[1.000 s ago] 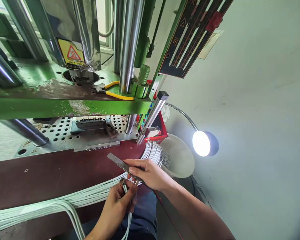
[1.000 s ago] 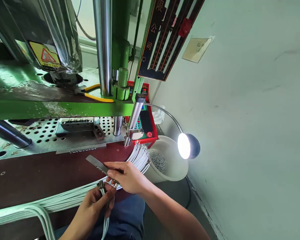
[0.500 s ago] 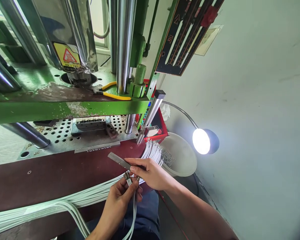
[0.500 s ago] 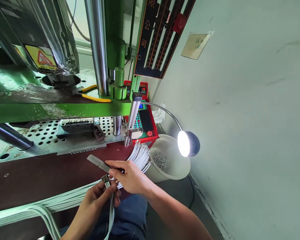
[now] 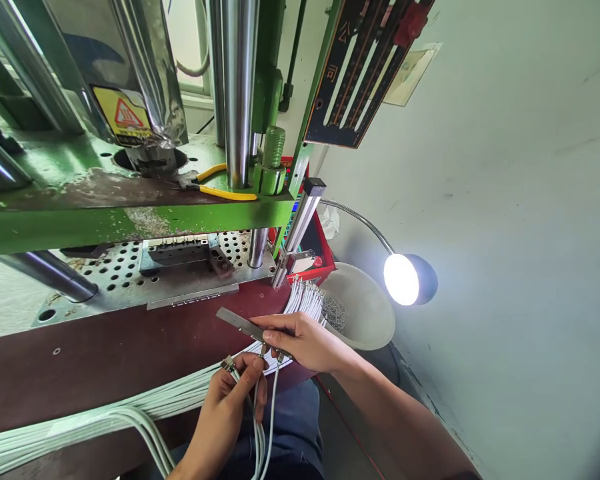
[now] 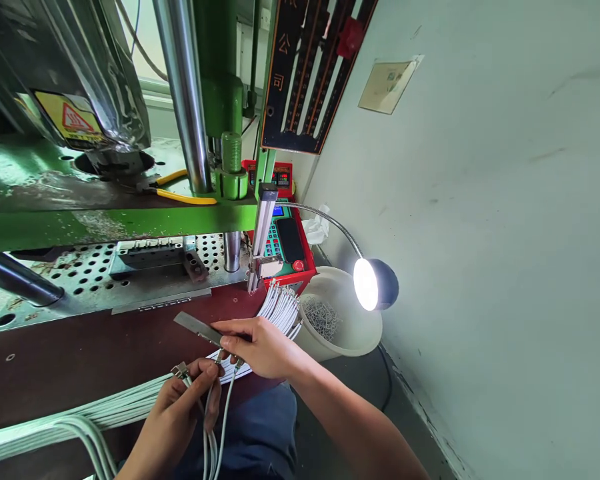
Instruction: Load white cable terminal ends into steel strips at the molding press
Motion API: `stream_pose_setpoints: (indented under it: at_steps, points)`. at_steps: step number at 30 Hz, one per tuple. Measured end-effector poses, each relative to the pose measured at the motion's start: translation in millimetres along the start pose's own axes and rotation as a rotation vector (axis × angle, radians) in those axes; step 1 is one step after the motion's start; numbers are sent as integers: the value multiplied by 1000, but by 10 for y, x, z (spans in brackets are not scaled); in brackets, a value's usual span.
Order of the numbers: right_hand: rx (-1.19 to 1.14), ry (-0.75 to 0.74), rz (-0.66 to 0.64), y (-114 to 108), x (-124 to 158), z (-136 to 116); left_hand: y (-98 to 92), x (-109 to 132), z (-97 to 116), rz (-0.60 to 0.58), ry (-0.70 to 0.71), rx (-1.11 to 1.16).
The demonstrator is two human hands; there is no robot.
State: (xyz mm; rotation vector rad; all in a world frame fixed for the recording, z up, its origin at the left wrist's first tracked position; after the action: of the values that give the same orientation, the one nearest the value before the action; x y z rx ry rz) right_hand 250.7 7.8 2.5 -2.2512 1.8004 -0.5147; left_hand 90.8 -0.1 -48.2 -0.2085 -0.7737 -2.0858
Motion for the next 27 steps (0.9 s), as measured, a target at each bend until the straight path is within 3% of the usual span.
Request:
stream_pose_setpoints:
  at_steps: [4,9,12,16,20,27]
  points:
    - [-7,-16,-8,-12,8,21,-42,10,92,44,53,90]
    - [49,17,-105,-92,64,-18,-157,40,363,264,199,64]
    - [54,22,-95,-112,64,-39,-150,17,358,161,115,-2]
    - [7,-18,28,-81,11,-46,-83,-34,155,-14,15,-75]
    - [13,-38,30,-48,-1,-80,-43,-52,53,-31,40,-103]
    - [38,-31,8,-21,38,-127,26,-31,131,20,24,-109]
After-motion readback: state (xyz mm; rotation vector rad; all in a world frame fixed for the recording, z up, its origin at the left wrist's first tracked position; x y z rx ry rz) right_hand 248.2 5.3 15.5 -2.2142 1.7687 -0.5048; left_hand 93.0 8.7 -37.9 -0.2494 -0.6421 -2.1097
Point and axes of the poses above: each hand's wrist, its own x-axis away from the middle knuckle, its own y-axis out of the palm, z = x × y, the point moved 1 cm from there along -x, towards the middle knuckle, and after that the axes turned 7 degrees about -y, right-handed, at the moved point
